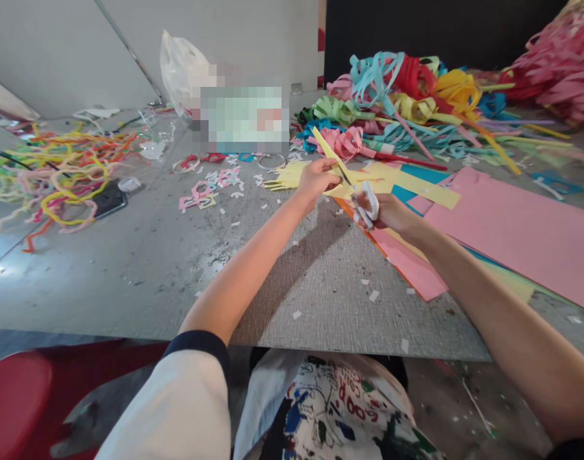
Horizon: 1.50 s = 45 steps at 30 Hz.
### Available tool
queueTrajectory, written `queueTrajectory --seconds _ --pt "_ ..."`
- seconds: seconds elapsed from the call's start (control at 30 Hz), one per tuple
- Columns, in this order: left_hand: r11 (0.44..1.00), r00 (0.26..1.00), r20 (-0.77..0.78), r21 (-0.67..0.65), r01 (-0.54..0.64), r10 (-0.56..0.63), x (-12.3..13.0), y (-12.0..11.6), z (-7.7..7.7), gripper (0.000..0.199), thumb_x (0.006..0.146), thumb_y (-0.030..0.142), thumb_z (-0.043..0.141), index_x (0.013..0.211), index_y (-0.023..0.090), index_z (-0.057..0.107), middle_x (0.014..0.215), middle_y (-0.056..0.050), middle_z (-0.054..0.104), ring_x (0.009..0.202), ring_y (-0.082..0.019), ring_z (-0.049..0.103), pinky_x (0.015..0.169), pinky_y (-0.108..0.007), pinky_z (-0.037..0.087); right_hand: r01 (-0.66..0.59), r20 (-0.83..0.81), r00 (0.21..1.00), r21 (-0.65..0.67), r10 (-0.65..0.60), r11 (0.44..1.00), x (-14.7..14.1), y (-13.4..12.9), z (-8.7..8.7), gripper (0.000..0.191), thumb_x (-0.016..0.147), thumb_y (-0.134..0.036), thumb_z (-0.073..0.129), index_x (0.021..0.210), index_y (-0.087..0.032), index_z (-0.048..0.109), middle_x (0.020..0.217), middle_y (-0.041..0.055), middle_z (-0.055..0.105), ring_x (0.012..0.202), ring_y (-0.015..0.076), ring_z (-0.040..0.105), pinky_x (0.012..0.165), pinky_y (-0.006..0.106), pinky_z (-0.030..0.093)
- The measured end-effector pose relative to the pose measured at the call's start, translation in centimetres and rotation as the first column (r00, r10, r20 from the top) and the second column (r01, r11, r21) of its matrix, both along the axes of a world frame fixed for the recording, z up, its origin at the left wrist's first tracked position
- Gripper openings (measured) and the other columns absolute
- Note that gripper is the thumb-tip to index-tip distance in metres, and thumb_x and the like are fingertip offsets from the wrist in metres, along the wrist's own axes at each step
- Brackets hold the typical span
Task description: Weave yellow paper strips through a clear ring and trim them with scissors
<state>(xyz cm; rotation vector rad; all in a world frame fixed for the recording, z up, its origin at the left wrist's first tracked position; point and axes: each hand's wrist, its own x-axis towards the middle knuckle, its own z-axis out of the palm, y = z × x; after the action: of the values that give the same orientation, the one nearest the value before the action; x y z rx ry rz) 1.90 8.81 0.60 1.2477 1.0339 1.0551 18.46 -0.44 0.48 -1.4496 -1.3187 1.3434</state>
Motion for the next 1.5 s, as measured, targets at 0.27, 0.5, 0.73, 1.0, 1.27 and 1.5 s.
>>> queueTrajectory --seconds 0.27,0.5,0.73,1.0,1.27,1.5 --pt "1.0 0.999 -0.019 -0.013 -0.026 0.026 0.0 -0.2 0.3 0.053 0.076 -0.005 0.067 0.125 0.013 0.072 0.148 -0.013 0.07 0.089 -0.009 0.071 0.083 -0.022 0.055 -0.002 0.061 0.998 0.078 -0.003 0.997 -0.2 -0.4 0.7 0.032 0.096 -0.027 0.076 0.072 -0.021 0.057 0.058 -0.0001 0.053 0.05 0.0117 0.048 0.05 0.028 0.036" --pt "0.999 1.0 -0.023 -0.037 -0.003 0.002 -0.4 0.4 0.2 0.051 0.077 -0.004 0.067 0.124 0.014 0.073 0.114 -0.007 0.079 0.078 -0.008 0.068 0.082 -0.023 0.055 0.092 0.135 0.986 0.025 -0.095 0.995 -0.8 -0.7 1.5 0.035 0.097 -0.003 0.062 0.065 -0.018 0.059 0.053 -0.0009 0.054 0.045 0.0074 0.045 0.046 0.022 0.033" --pt "0.999 1.0 -0.018 -0.039 -0.009 0.008 -0.3 -0.3 0.9 0.048 0.077 -0.003 0.066 0.12 0.016 0.073 0.11 -0.004 0.078 0.073 -0.007 0.064 0.08 -0.021 0.054 0.114 0.087 0.99 0.007 -0.114 0.993 -0.7 0.2 0.5 0.034 0.101 -0.014 0.064 0.068 -0.018 0.059 0.057 0.0019 0.059 0.047 0.0089 0.048 0.046 0.023 0.033" --pt "0.999 1.0 -0.013 -0.042 -0.01 0.009 -0.3 -0.3 0.7 0.052 0.075 -0.003 0.066 0.123 0.014 0.073 0.099 -0.004 0.077 0.072 -0.008 0.065 0.082 -0.024 0.054 0.032 0.084 0.996 0.06 -0.037 0.998 -0.7 0.7 0.3 0.046 0.103 -0.041 0.074 0.066 -0.02 0.054 0.057 0.0026 0.058 0.048 0.0097 0.047 0.045 0.025 0.031" --pt "0.998 0.999 -0.029 -0.068 -0.015 0.013 -0.3 0.1 0.5 0.055 0.075 -0.002 0.067 0.127 0.016 0.074 0.097 -0.004 0.078 0.079 -0.012 0.07 0.083 -0.025 0.055 0.021 0.041 0.999 0.088 -0.024 0.996 -0.9 0.2 0.7 0.04 0.099 -0.015 0.066 0.062 -0.02 0.053 0.054 0.0007 0.055 0.047 0.0088 0.045 0.047 0.025 0.033" --pt "0.998 0.999 -0.041 -0.055 -0.012 0.01 -0.4 0.1 0.6 0.056 0.077 0.0 0.07 0.13 0.018 0.072 0.112 -0.005 0.08 0.09 -0.014 0.074 0.085 -0.026 0.056 0.076 0.098 0.992 0.06 -0.082 0.995 -1.1 -0.2 1.0 0.033 0.094 -0.011 0.07 0.066 -0.02 0.057 0.054 -0.0003 0.056 0.048 0.0091 0.048 0.048 0.023 0.036"
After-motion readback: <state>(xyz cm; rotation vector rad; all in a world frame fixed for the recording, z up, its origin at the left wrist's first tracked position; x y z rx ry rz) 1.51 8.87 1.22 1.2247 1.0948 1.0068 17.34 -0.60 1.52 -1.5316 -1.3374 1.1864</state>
